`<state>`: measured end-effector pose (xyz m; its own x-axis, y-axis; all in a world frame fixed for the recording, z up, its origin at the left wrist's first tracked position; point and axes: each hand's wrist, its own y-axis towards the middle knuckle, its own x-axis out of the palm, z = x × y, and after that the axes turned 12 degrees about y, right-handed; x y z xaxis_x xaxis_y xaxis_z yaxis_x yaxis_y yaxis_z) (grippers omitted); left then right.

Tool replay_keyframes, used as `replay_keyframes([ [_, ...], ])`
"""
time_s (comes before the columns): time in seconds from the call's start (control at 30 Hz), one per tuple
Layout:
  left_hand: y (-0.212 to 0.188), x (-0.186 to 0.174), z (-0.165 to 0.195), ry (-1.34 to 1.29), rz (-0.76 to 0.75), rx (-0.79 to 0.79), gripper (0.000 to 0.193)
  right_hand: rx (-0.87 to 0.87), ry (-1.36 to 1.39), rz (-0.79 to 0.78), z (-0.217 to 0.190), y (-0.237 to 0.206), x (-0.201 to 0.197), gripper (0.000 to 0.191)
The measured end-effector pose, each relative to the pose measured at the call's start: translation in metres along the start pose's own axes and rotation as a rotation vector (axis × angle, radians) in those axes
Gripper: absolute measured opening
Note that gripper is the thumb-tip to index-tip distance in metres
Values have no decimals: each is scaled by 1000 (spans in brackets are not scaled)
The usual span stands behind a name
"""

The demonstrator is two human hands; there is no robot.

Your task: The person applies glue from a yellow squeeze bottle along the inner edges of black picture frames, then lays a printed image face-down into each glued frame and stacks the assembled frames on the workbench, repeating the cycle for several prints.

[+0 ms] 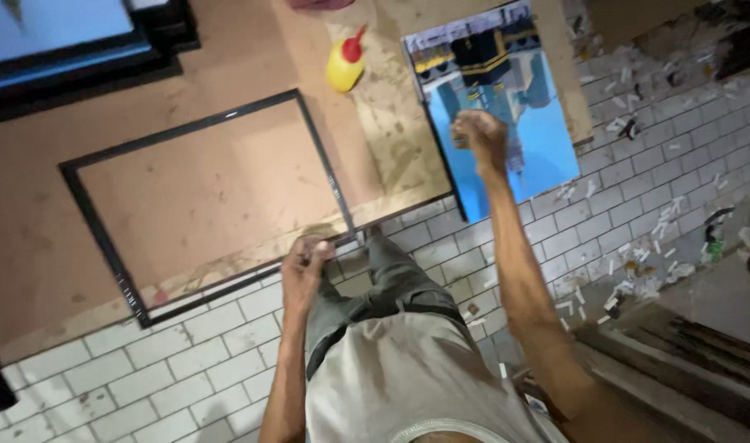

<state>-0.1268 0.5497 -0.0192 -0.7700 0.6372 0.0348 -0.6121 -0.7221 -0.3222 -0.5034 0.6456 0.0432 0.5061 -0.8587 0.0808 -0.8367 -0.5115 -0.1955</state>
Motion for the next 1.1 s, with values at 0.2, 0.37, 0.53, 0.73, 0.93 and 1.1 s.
replay_keyframes([
  [0.2,45,147,43,472,-28,540,20,-491,-692,-358,-28,84,-35,52],
  [0.37,100,288,60,855,-145,816,38,-722,-908,-618,-23,161,17,67],
  [0.53,122,352,57,1009,-72,748,61,-755,-942,-699,-20,189,44,64],
  [0.73,133,351,56,1144,46,692,74,-793,-941,-694,-12,198,52,56],
  [0.93,140,351,51,1290,24,623,76,-910,-888,-697,-11,200,56,47],
  [1.1,141,352,41,1277,40,595,72,-834,-854,-719,-12,204,55,49],
])
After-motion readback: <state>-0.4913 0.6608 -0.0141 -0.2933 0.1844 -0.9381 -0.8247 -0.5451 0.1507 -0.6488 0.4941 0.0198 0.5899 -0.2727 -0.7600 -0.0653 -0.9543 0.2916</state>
